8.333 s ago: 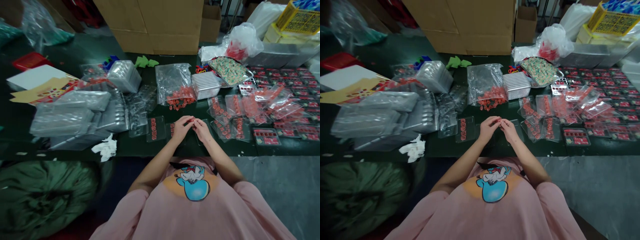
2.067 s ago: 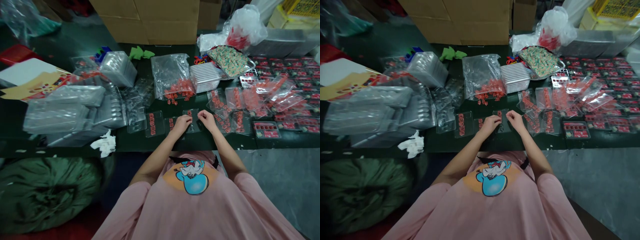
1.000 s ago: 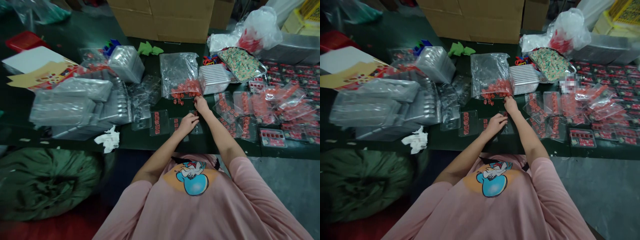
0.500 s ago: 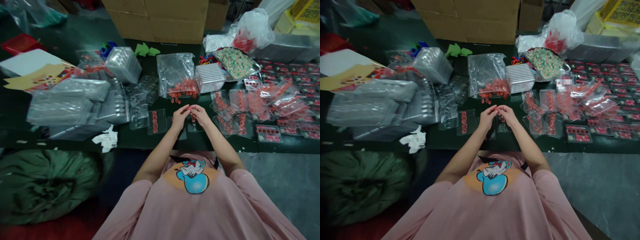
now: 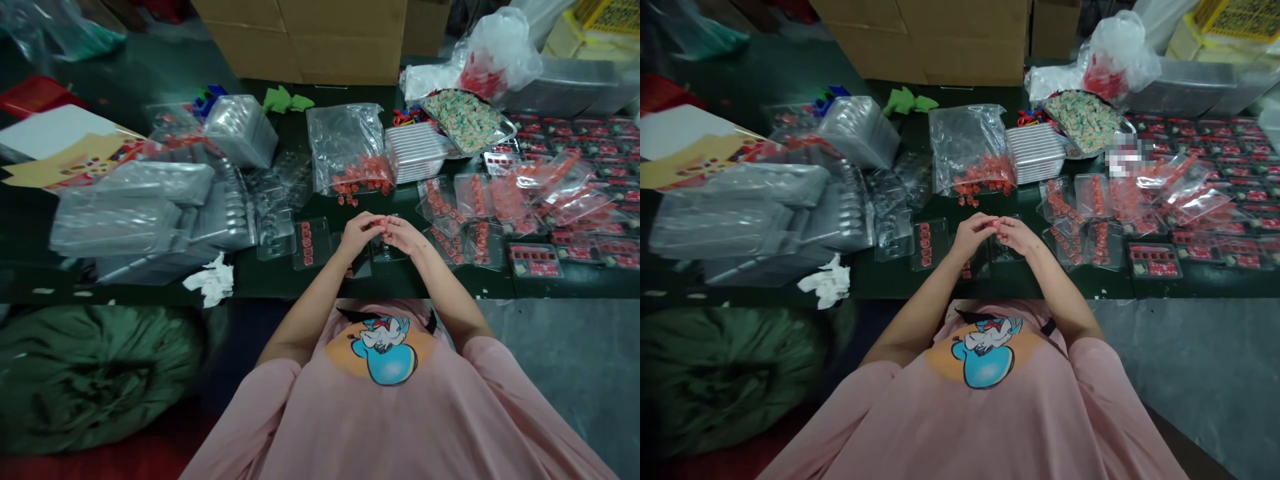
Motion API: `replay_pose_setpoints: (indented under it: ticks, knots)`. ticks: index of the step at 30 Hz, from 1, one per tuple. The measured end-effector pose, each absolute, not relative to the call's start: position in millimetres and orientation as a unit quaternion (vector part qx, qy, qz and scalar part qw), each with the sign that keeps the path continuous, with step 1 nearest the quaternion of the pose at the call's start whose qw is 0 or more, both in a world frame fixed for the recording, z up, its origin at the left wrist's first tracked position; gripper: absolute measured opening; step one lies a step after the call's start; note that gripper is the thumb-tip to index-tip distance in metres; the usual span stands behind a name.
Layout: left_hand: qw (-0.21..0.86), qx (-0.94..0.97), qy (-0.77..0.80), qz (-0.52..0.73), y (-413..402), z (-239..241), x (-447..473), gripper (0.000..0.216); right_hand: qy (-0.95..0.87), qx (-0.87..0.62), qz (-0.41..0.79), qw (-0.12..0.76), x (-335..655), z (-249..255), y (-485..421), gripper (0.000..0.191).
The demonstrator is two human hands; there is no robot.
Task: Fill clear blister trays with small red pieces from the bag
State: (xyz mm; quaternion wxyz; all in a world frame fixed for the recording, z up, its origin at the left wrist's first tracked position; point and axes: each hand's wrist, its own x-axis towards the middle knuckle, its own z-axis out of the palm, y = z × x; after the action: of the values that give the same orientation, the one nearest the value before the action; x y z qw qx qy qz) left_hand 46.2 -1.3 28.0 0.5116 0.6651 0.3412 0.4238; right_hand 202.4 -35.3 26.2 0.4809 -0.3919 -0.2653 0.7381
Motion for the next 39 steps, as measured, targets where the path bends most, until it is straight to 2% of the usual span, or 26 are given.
replay_pose_setpoints:
  ticks: [5, 11, 15, 19, 22, 26, 31, 35, 37, 39]
  knots:
    - [0.512, 0.661, 0.351, 0.422, -5.1, 21.4, 43.6, 0.019, -0.28, -0.422, 0.72, 0.475, 209.5, 25.3, -45.2, 0.041]
    - [0.382, 0.798, 0.357, 0.299, -14.1, -4.4, 41.0, 0.01, -0.309, -0.506, 0.616, 0.519, 231.3, 16.3, -61.9, 0.038]
    - [0.301, 0.86, 0.352, 0.215, -18.9, -20.8, 45.8, 0.014, -0.307, -0.53, 0.589, 0.528, 238.1, 7.9, -68.5, 0.037]
    - [0.248, 0.884, 0.37, 0.145, -21.7, -22.1, 50.6, 0.016, -0.355, -0.545, 0.557, 0.517, 239.0, -2.8, -64.3, 0.034]
    - [0.23, 0.889, 0.379, 0.118, -23.1, -17.8, 53.7, 0.016, -0.436, -0.559, 0.488, 0.509, 238.6, -10.9, -44.4, 0.025]
    - [0.239, 0.882, 0.391, 0.106, -24.5, -12.6, 56.4, 0.015, -0.555, -0.596, 0.363, 0.453, 225.8, -14.4, 8.4, 0.016]
    - [0.255, 0.877, 0.394, 0.102, -23.6, -8.1, 55.9, 0.013, -0.675, -0.617, 0.256, 0.316, 177.6, -11.7, 76.5, 0.024]
    - [0.278, 0.874, 0.383, 0.111, -20.5, -5.9, 53.4, 0.017, -0.691, -0.664, 0.197, 0.205, 147.5, -14.0, 97.7, 0.026]
    - [0.295, 0.869, 0.379, 0.12, -20.3, -5.5, 51.8, 0.019, -0.69, -0.673, 0.189, 0.185, 145.5, -14.6, 98.8, 0.024]
    - [0.326, 0.854, 0.378, 0.149, -20.5, -6.2, 49.6, 0.019, -0.682, -0.674, 0.2, 0.201, 151.4, -13.0, 96.0, 0.024]
